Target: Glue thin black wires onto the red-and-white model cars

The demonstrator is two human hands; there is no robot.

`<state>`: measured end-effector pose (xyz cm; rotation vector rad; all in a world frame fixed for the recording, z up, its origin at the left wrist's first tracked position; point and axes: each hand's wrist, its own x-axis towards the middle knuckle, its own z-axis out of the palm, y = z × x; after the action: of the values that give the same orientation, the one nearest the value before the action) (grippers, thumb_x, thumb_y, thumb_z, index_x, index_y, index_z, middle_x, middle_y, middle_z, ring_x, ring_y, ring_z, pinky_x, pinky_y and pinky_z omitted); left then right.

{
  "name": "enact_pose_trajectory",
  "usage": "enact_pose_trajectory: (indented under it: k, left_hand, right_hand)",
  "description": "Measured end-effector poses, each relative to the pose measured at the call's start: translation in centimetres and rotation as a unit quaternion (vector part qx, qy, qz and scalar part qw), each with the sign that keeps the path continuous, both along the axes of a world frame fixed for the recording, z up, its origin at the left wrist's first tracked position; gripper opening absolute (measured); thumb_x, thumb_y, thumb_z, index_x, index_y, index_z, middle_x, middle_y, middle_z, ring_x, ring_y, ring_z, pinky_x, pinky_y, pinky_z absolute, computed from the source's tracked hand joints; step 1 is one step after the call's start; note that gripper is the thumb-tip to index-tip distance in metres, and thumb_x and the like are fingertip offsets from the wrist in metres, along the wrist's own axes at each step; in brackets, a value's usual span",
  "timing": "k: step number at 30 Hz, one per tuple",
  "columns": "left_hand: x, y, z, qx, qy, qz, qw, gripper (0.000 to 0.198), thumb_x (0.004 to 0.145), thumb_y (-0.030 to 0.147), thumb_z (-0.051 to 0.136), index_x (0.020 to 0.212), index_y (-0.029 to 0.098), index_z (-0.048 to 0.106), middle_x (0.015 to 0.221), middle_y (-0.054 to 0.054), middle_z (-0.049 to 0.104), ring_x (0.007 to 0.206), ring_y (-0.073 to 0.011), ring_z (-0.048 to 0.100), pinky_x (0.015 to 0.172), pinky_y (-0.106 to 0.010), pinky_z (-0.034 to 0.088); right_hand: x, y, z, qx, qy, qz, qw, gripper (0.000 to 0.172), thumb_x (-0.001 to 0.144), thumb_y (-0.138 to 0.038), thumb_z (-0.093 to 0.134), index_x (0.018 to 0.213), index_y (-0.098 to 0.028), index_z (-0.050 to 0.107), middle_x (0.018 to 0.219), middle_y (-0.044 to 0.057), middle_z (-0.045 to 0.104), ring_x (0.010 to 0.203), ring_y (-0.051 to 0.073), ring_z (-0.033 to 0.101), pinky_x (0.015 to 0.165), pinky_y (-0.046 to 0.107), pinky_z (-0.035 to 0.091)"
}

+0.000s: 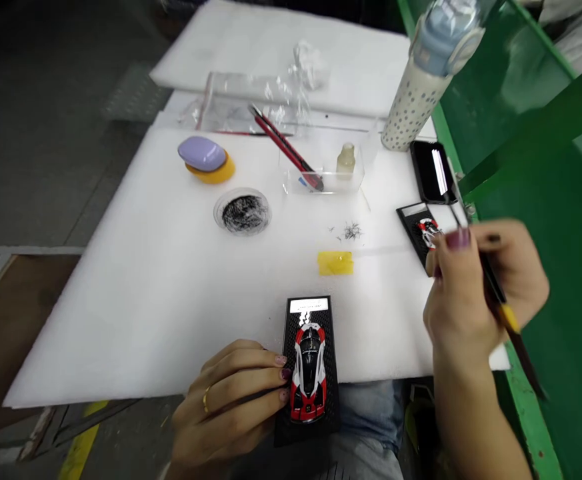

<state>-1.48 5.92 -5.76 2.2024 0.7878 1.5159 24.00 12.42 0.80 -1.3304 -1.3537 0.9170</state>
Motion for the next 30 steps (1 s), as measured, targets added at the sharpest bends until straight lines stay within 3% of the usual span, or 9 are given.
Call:
enact_pose_trajectory:
  k: [7,11,14,17,21,23,26,28,30]
  left_hand:
    - [0.3,0.7,0.2,0.038,-0.006,-0.003,0.999,0.019,0.101,0.014,0.057,0.087,0.012,0.069,0.082,-0.005,0.073,0.089,-0.0156,0.070,0.070,-0.028,0.058]
    - [0.3,0.6,0.4,0.033,-0.009,-0.001,0.999,0.016,0.100,0.012,0.059,0.087,0.011,0.069,0.081,-0.005,0.074,0.088,-0.0149,0.070,0.071,-0.028,0.058]
    - [0.1,0.4,0.4,0.035,-0.007,0.000,0.999,0.015,0.100,0.012,0.060,0.088,0.011,0.069,0.081,-0.005,0.074,0.089,-0.0151,0.070,0.072,-0.028,0.059]
    - [-0.2,0.2,0.3,0.027,0.007,0.002,1.000,0.014,0.100,0.013,0.061,0.089,0.012,0.069,0.082,-0.005,0.075,0.089,-0.0159,0.071,0.071,-0.029,0.060]
    - [-0.2,0.1,0.5,0.009,0.016,0.005,1.000,0.015,0.102,0.015,0.059,0.091,0.014,0.069,0.082,-0.004,0.076,0.089,-0.0155,0.072,0.072,-0.030,0.061]
    - [-0.1,0.2,0.6,0.011,0.021,0.003,1.000,0.015,0.102,0.014,0.058,0.091,0.015,0.069,0.081,-0.004,0.076,0.088,-0.0151,0.072,0.072,-0.029,0.060]
    - [-0.1,0.2,0.7,0.010,0.025,0.004,1.000,0.015,0.102,0.014,0.058,0.091,0.014,0.068,0.080,-0.003,0.075,0.089,-0.0145,0.071,0.072,-0.028,0.060]
    - [-0.1,0.3,0.8,0.005,0.025,0.004,1.000,0.016,0.102,0.015,0.058,0.091,0.014,0.068,0.081,-0.003,0.075,0.089,-0.0143,0.071,0.073,-0.027,0.059]
    - [-0.1,0.3,0.8,0.006,0.025,0.000,1.000,0.016,0.103,0.015,0.057,0.090,0.014,0.068,0.081,-0.003,0.075,0.089,-0.0144,0.072,0.073,-0.027,0.059]
  right_hand:
    - [-0.7,11.6,3.4,0.152,-0.187,-0.031,0.970,0.028,0.091,-0.056,0.065,0.090,-0.027,0.065,0.074,0.004,0.060,0.073,0.023,0.060,0.057,0.033,0.040]
    - [-0.9,14.5,3.3,0.236,-0.293,-0.115,0.919,0.031,0.093,-0.051,0.064,0.077,-0.024,0.061,0.072,0.004,0.059,0.068,0.020,0.054,0.065,0.034,0.037]
    - [-0.1,12.9,3.0,0.235,-0.299,-0.101,0.919,0.026,0.096,-0.047,0.061,0.084,-0.024,0.063,0.073,0.002,0.063,0.064,0.018,0.055,0.066,0.033,0.039]
    - [1.1,9.4,1.7,0.216,-0.306,-0.013,0.927,0.020,0.102,-0.034,0.050,0.091,-0.025,0.063,0.084,0.004,0.072,0.069,0.019,0.064,0.068,0.034,0.045]
    - [2.1,5.7,-1.4,0.190,-0.433,0.173,0.864,0.012,0.098,-0.019,0.052,0.092,-0.024,0.061,0.107,0.008,0.079,0.111,0.031,0.072,0.089,0.046,0.051]
    - [2.3,4.9,-2.6,0.192,-0.474,0.195,0.837,0.013,0.100,-0.017,0.051,0.096,-0.024,0.061,0.114,0.008,0.079,0.129,0.033,0.064,0.101,0.054,0.047]
    - [2.7,4.2,-3.2,0.204,-0.505,0.196,0.816,0.014,0.102,-0.016,0.050,0.099,-0.023,0.062,0.112,0.006,0.080,0.131,0.033,0.064,0.106,0.057,0.045]
    - [3.2,3.8,-3.0,0.208,-0.507,0.194,0.813,0.013,0.102,-0.017,0.051,0.099,-0.023,0.063,0.113,0.006,0.080,0.129,0.034,0.065,0.105,0.056,0.047]
    - [3.9,3.4,-2.7,0.204,-0.479,0.183,0.834,0.013,0.103,-0.022,0.052,0.098,-0.023,0.064,0.115,0.007,0.079,0.124,0.033,0.068,0.102,0.054,0.050]
